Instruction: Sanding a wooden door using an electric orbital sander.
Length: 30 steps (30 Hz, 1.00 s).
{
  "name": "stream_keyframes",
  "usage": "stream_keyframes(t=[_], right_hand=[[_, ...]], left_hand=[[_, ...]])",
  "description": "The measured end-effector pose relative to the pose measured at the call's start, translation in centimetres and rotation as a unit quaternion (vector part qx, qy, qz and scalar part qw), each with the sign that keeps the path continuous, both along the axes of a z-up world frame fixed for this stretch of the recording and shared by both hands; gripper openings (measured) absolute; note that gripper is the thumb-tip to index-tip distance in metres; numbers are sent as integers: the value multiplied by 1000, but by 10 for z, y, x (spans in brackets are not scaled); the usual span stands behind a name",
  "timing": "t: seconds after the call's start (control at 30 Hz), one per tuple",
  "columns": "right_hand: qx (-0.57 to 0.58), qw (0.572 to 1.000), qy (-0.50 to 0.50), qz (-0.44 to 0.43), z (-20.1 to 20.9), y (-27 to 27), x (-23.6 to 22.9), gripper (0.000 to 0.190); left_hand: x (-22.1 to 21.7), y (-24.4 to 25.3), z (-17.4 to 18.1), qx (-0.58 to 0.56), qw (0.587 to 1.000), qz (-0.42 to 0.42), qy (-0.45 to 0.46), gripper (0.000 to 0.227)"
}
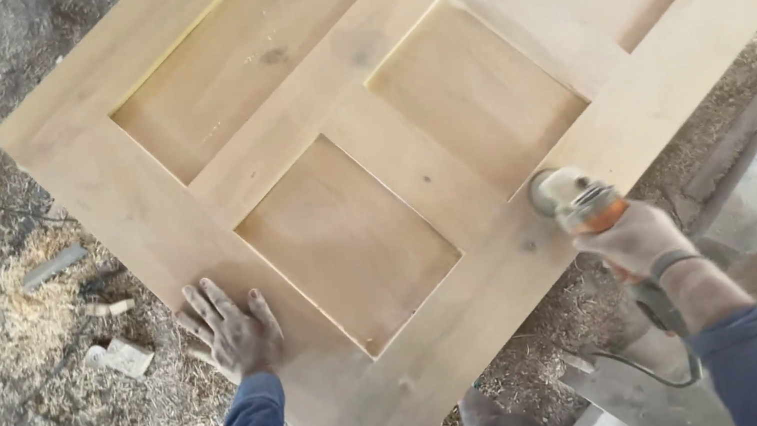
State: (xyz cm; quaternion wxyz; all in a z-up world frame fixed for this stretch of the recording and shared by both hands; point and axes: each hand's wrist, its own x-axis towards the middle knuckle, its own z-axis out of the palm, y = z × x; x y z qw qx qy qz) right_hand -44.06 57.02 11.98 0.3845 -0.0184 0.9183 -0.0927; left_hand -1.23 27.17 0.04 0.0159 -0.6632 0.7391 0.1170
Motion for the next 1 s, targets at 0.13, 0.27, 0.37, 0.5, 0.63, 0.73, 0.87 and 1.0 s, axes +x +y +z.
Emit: stream_keyframes(t=[0.13,0.27,0.37,0.5,0.63,0.73,0.87,1.0], right_hand=[[-5,1000,28,3,-24,13,-40,42],[0,999,39,8,-22,0,-13,41],[10,1000,-4,22,-12,-8,37,38],[42,994,-61,86,-4,-13,100,39],[28,987,-67,144,0,-25,156,41],[12,974,-42,222,-4,-32,194,43],[-11,947,-37,319,-15,-34,238,42],[2,912,-53,406,-9,-40,276,43]], left_hand=[[1,3,12,-3,1000,21,20,86],[0,-1,8,15,1000,18,5,87],[0,-5,15,32,999,15,-10,86],[1,-5,19,55,998,16,-1,82],[4,-4,21,60,998,19,17,79],[9,-2,16,59,998,12,33,77],[12,3,11,4,997,2,71,74],[14,5,11,-26,995,-2,97,73]])
